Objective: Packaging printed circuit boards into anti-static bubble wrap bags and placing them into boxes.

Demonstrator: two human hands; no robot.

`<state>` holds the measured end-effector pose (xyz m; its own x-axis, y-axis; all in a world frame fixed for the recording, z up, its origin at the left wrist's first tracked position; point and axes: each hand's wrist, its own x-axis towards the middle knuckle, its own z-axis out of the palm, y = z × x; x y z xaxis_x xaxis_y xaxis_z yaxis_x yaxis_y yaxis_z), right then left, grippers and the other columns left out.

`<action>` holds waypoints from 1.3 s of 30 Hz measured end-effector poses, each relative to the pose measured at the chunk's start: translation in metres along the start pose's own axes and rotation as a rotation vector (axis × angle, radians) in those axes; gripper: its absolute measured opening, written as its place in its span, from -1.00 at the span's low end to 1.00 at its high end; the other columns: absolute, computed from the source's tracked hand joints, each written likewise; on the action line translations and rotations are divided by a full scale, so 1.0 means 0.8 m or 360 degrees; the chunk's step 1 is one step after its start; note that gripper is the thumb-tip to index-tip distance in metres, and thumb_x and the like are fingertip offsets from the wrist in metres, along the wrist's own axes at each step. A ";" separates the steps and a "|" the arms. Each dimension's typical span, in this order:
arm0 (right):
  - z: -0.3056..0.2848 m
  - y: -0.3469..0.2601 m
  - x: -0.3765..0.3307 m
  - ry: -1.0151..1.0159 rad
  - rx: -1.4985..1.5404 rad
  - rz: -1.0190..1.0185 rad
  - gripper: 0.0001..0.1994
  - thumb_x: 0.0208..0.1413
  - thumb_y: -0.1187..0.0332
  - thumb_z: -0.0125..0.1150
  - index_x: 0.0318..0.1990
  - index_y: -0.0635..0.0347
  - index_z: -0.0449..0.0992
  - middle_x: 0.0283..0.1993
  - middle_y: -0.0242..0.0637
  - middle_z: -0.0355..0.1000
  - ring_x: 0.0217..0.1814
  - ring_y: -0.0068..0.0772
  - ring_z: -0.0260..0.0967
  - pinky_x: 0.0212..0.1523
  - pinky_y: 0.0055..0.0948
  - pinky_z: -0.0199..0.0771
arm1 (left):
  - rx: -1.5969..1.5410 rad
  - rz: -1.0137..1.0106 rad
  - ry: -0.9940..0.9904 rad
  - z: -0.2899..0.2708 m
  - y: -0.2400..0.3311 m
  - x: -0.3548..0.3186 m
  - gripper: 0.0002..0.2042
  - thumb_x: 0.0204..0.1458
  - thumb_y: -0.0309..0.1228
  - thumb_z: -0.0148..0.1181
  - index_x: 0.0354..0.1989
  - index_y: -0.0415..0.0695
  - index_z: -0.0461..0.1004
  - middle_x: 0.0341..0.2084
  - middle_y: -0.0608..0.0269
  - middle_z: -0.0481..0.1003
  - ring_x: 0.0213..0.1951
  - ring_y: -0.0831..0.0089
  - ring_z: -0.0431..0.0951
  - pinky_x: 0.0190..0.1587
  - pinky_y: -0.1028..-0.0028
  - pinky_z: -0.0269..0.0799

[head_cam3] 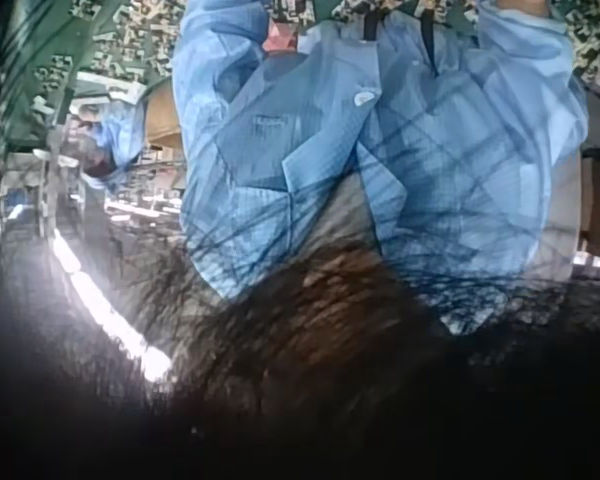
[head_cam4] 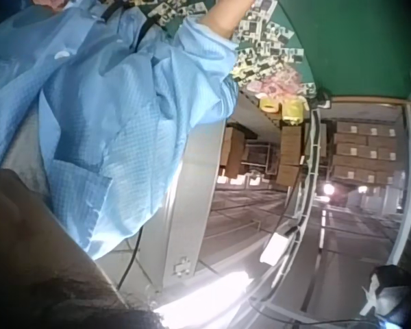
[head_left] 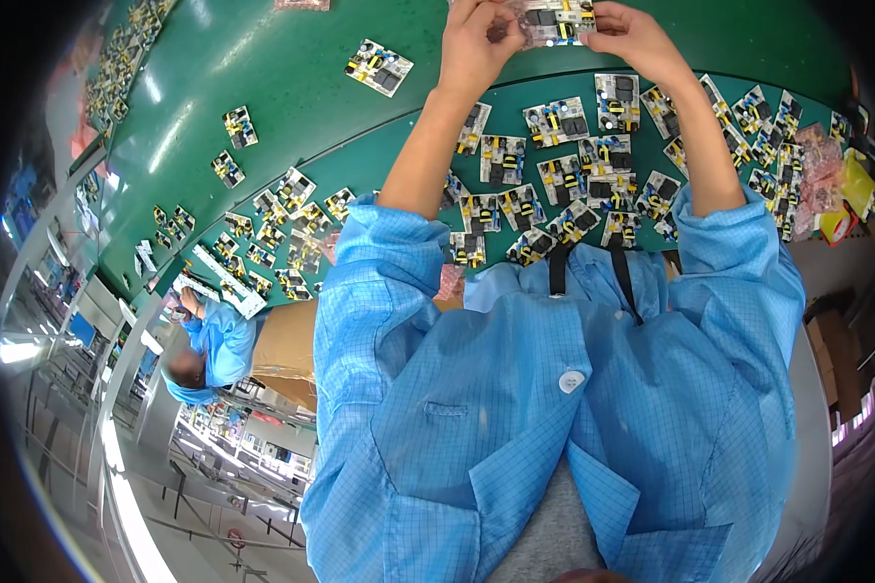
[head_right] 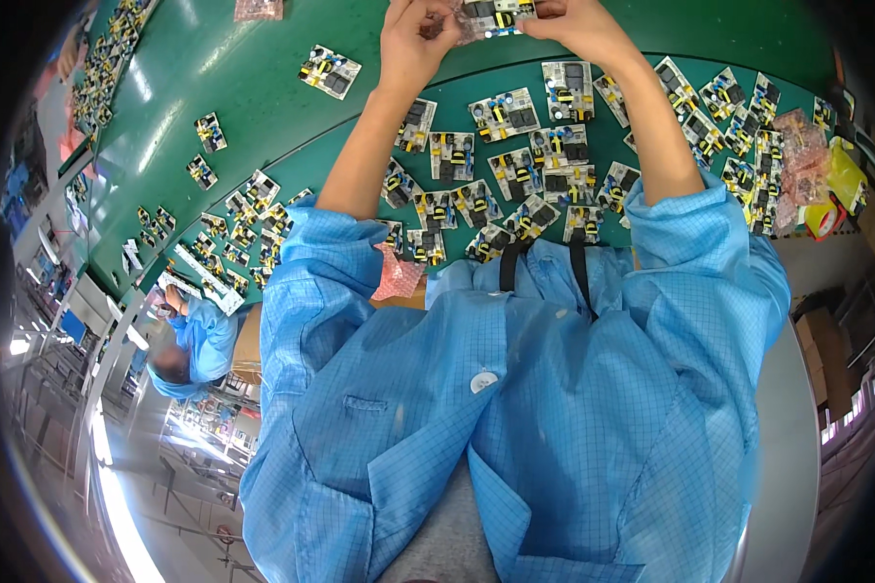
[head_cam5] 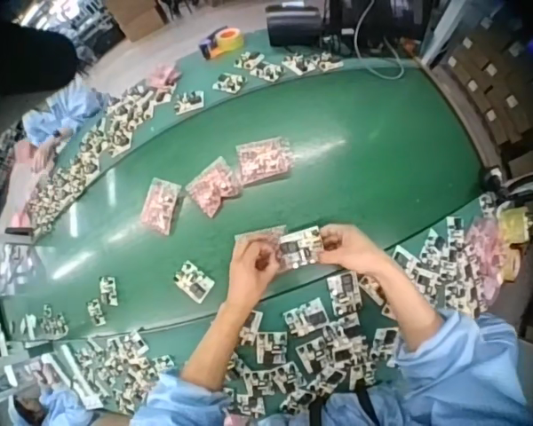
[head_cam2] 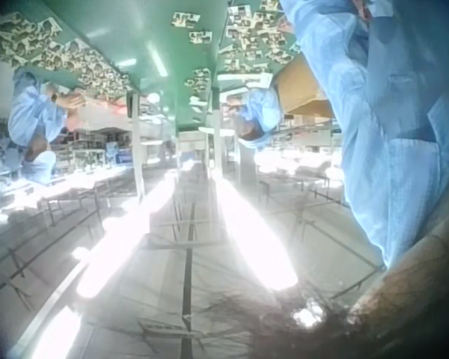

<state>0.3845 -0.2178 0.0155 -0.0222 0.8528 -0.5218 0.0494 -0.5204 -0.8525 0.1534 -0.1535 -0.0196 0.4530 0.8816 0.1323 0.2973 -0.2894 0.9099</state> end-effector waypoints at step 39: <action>0.146 0.015 -0.129 0.0567 0.0299 -0.0245 -0.51 0.03 0.45 0.38 0.12 0.31 0.35 -0.24 -0.26 0.54 -0.37 -0.59 0.44 -0.36 -0.59 0.43 | 0.0455 0.0251 0.0315 -0.082 0.123 -0.107 -0.83 -0.23 -0.39 0.42 -0.40 0.03 0.63 0.13 0.05 0.38 0.17 0.02 0.29 0.22 0.11 0.13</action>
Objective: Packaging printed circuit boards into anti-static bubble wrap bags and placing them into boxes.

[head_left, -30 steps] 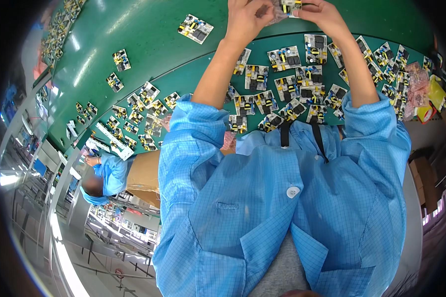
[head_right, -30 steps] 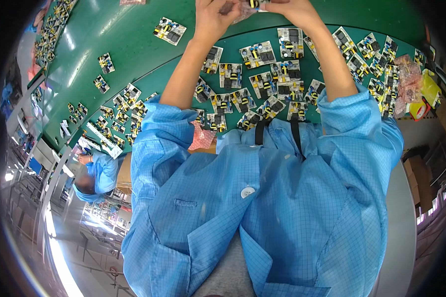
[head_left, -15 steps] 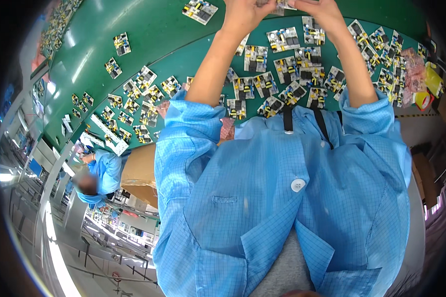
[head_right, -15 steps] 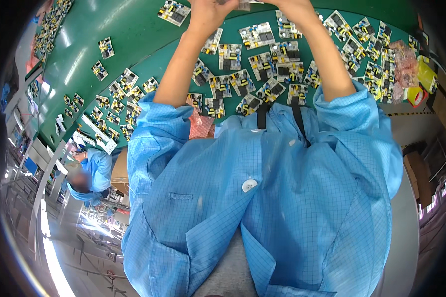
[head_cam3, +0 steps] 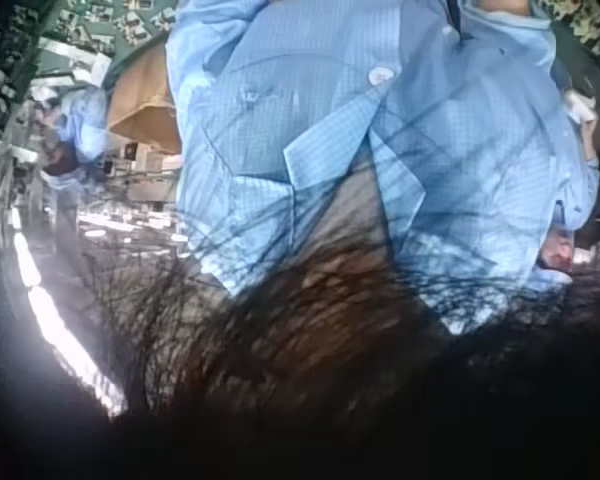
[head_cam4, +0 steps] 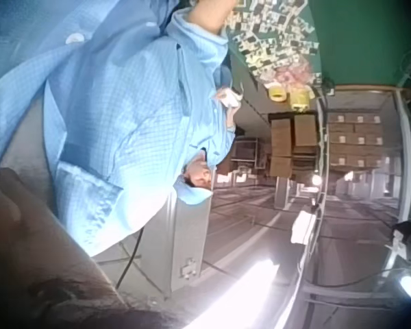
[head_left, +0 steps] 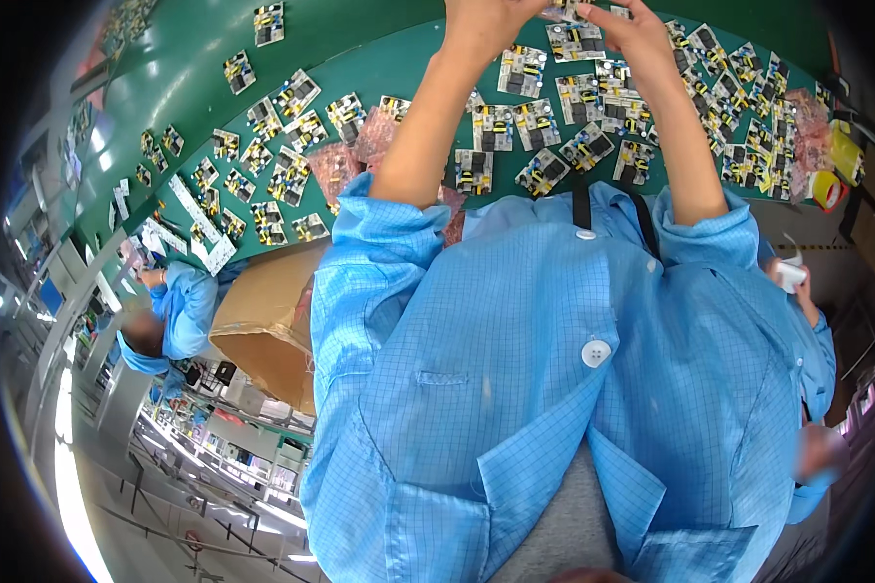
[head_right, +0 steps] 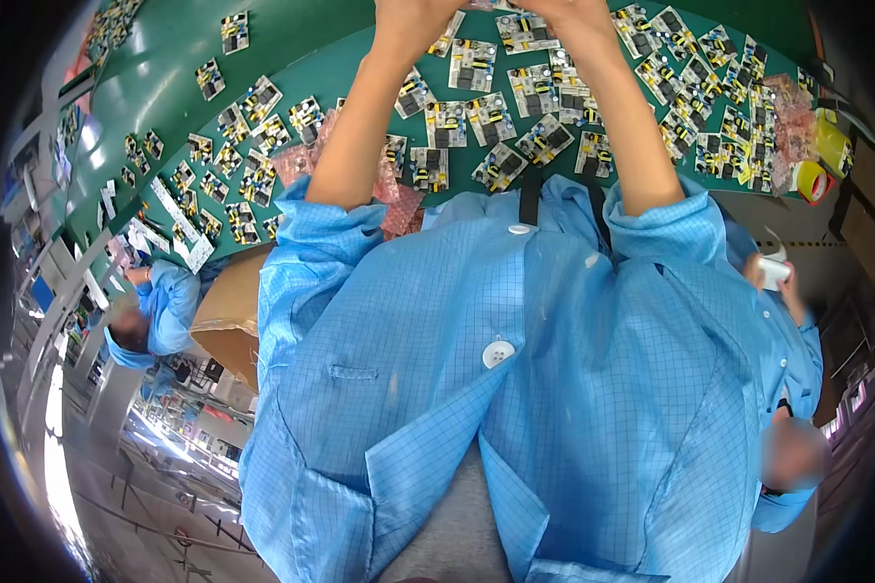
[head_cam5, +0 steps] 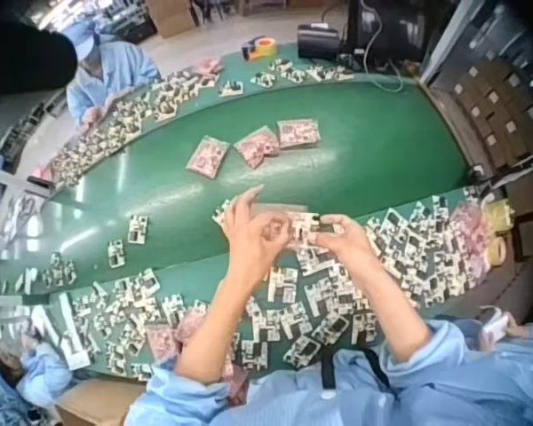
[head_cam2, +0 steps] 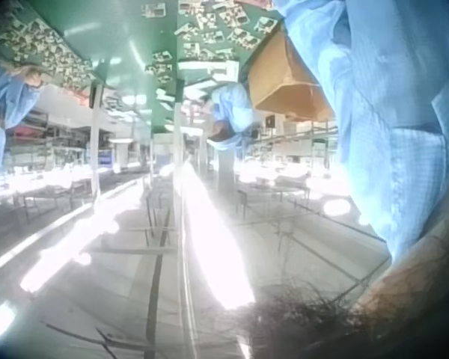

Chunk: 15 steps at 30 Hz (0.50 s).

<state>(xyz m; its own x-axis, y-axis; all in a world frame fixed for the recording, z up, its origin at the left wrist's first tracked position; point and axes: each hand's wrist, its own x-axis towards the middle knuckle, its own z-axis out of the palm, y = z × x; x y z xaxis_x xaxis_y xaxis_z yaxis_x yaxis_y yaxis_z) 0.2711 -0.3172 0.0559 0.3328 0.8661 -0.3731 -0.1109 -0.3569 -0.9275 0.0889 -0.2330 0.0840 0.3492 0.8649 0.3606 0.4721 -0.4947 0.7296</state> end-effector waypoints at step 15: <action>0.007 -0.056 -0.068 -0.0510 0.0173 0.0071 -0.43 0.09 0.51 0.31 0.21 0.39 0.18 -0.14 -0.10 0.56 -0.13 -0.41 0.55 -0.12 -0.50 0.54 | 0.0024 0.0248 -0.0041 -0.033 0.030 -0.052 -0.81 -0.24 -0.32 0.44 -0.38 0.07 0.64 0.06 0.27 0.46 0.20 0.14 0.28 0.20 0.12 0.09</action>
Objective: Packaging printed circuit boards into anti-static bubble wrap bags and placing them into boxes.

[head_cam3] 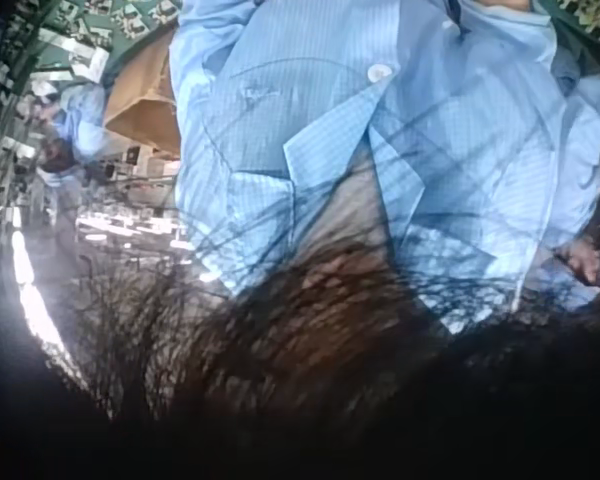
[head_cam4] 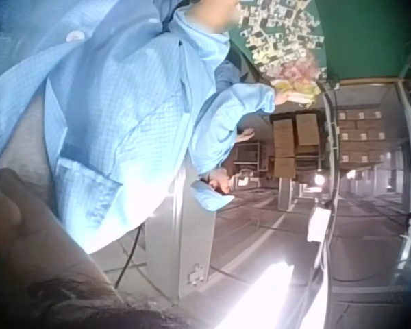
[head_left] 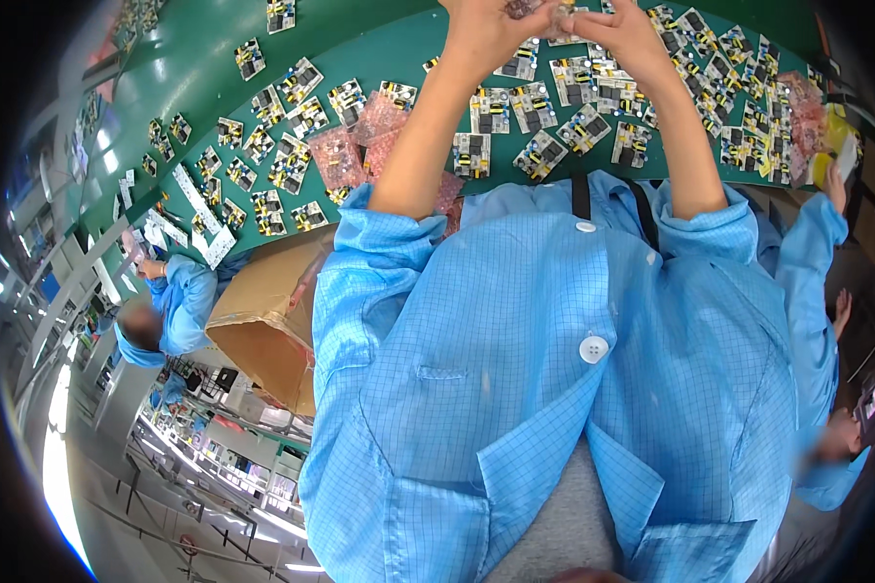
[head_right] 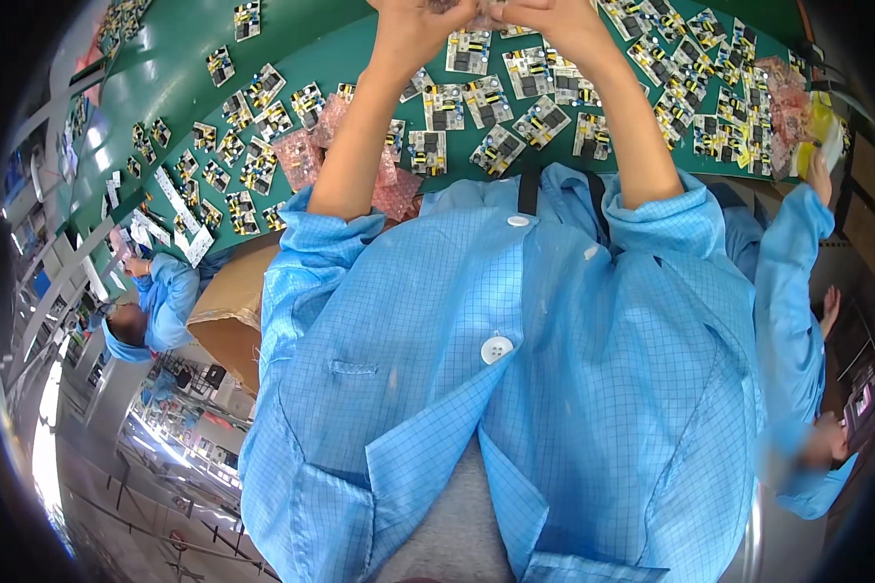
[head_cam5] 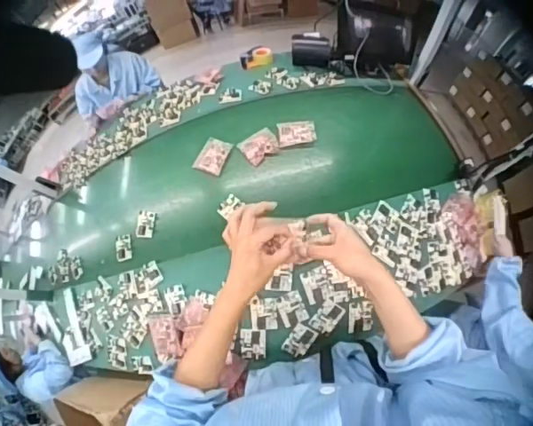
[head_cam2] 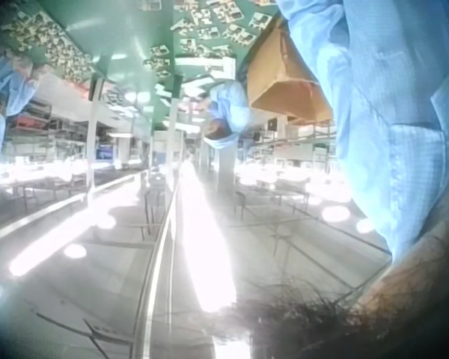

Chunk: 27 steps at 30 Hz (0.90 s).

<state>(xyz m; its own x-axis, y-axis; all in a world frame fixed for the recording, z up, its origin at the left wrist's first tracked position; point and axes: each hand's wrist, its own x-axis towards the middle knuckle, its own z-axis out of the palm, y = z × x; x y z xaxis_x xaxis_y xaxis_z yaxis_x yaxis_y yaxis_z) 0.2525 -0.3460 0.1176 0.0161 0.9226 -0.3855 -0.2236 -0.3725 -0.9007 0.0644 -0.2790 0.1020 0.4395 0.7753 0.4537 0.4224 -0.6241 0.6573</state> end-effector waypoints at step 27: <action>0.017 0.044 0.056 -0.0148 0.0064 -0.0098 -0.43 0.17 0.38 0.28 0.32 0.19 0.26 -0.16 -0.36 0.59 -0.15 -0.67 0.46 -0.09 -0.62 0.39 | -0.1668 -0.1394 -0.0246 -0.045 -0.026 0.007 -0.73 0.26 -0.38 0.10 0.05 -0.25 0.43 -0.09 0.23 0.56 -0.14 0.49 0.58 -0.07 0.43 0.55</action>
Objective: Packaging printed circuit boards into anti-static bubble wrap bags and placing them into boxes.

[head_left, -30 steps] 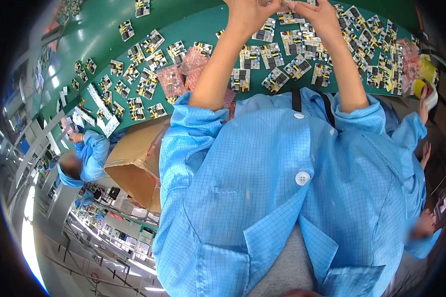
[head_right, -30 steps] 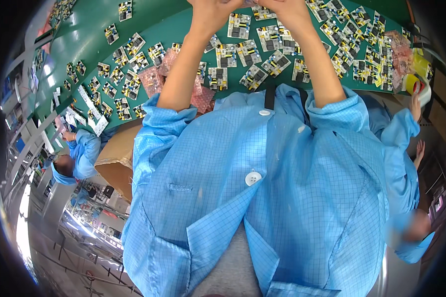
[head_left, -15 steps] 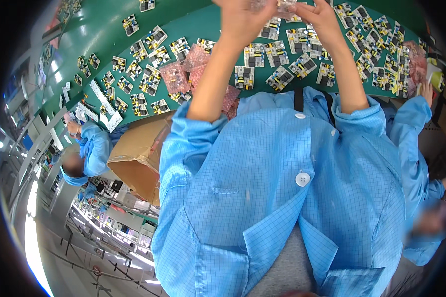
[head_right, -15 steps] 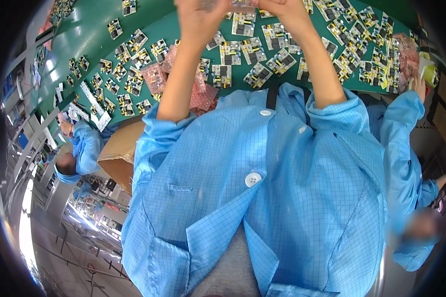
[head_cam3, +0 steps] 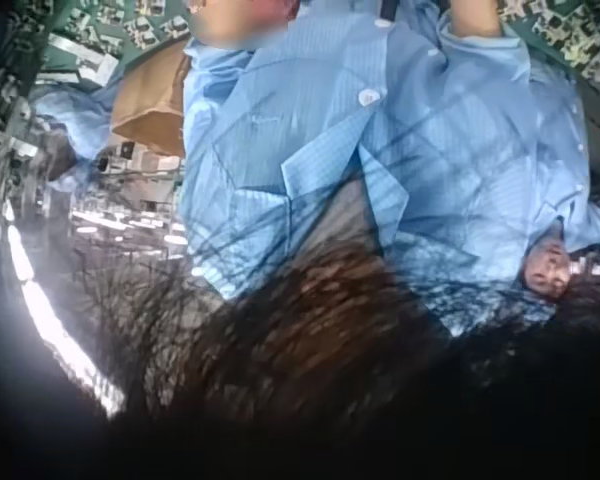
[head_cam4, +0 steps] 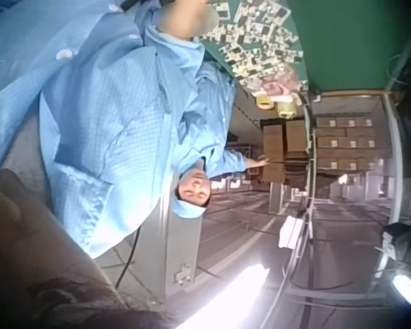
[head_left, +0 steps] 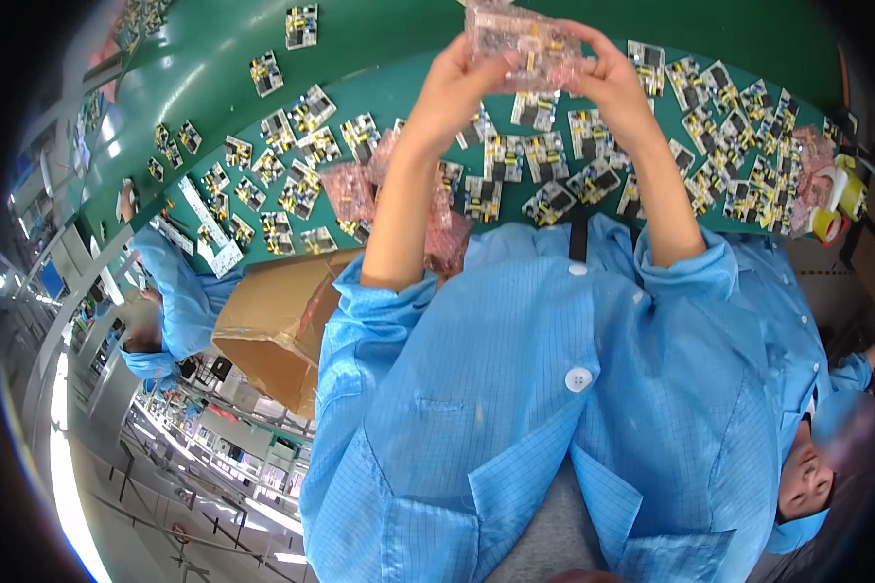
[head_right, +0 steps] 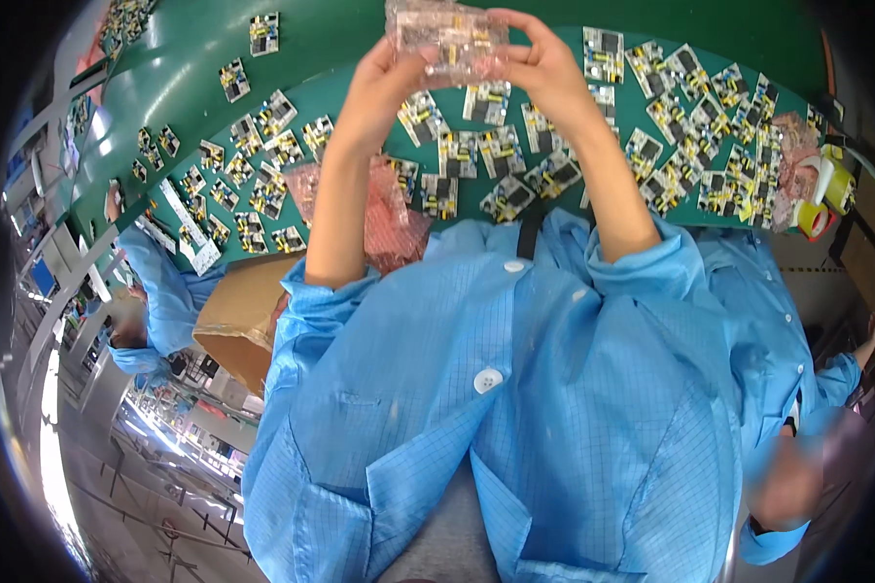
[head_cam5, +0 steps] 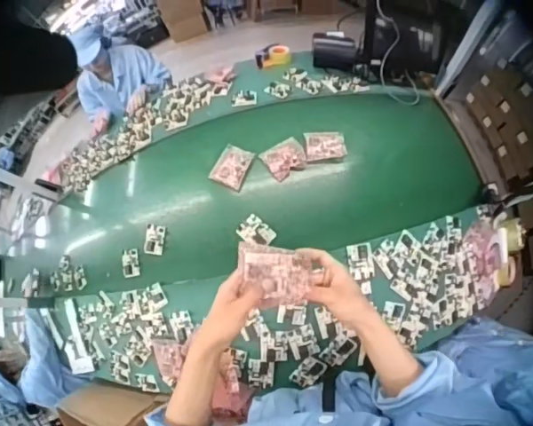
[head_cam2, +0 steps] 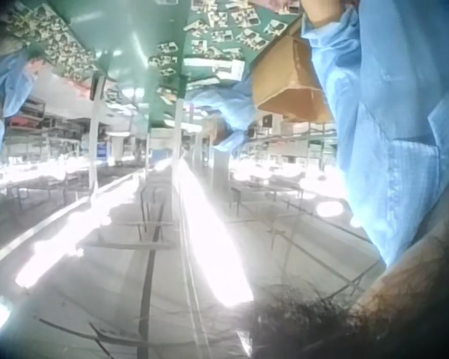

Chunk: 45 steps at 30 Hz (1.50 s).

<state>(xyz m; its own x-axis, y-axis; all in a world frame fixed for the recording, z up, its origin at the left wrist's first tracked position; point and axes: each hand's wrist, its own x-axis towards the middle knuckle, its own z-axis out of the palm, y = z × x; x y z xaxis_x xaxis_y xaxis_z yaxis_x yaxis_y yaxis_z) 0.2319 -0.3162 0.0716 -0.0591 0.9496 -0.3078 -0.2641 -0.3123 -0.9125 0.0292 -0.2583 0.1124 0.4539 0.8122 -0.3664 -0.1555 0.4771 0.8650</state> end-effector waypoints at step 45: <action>-0.071 0.004 -0.076 0.0348 -0.0177 0.0242 -0.32 0.02 0.35 0.43 0.30 0.15 0.25 -0.03 -0.35 0.45 -0.01 -0.51 0.39 0.01 -0.46 0.39 | 0.2287 0.0510 0.0071 -0.118 0.006 -0.126 -0.86 -0.12 -0.52 0.31 -0.35 -0.05 0.56 -0.09 0.25 0.55 0.21 0.06 0.37 0.19 0.10 0.24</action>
<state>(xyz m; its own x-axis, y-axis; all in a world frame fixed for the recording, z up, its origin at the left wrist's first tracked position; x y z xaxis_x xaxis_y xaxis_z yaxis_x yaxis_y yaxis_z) 0.2894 -0.3764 0.0717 0.1220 0.8669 -0.4833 -0.1601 -0.4633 -0.8716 -0.0999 -0.3059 0.1215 0.5380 0.8387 -0.0848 0.7555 -0.4352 0.4897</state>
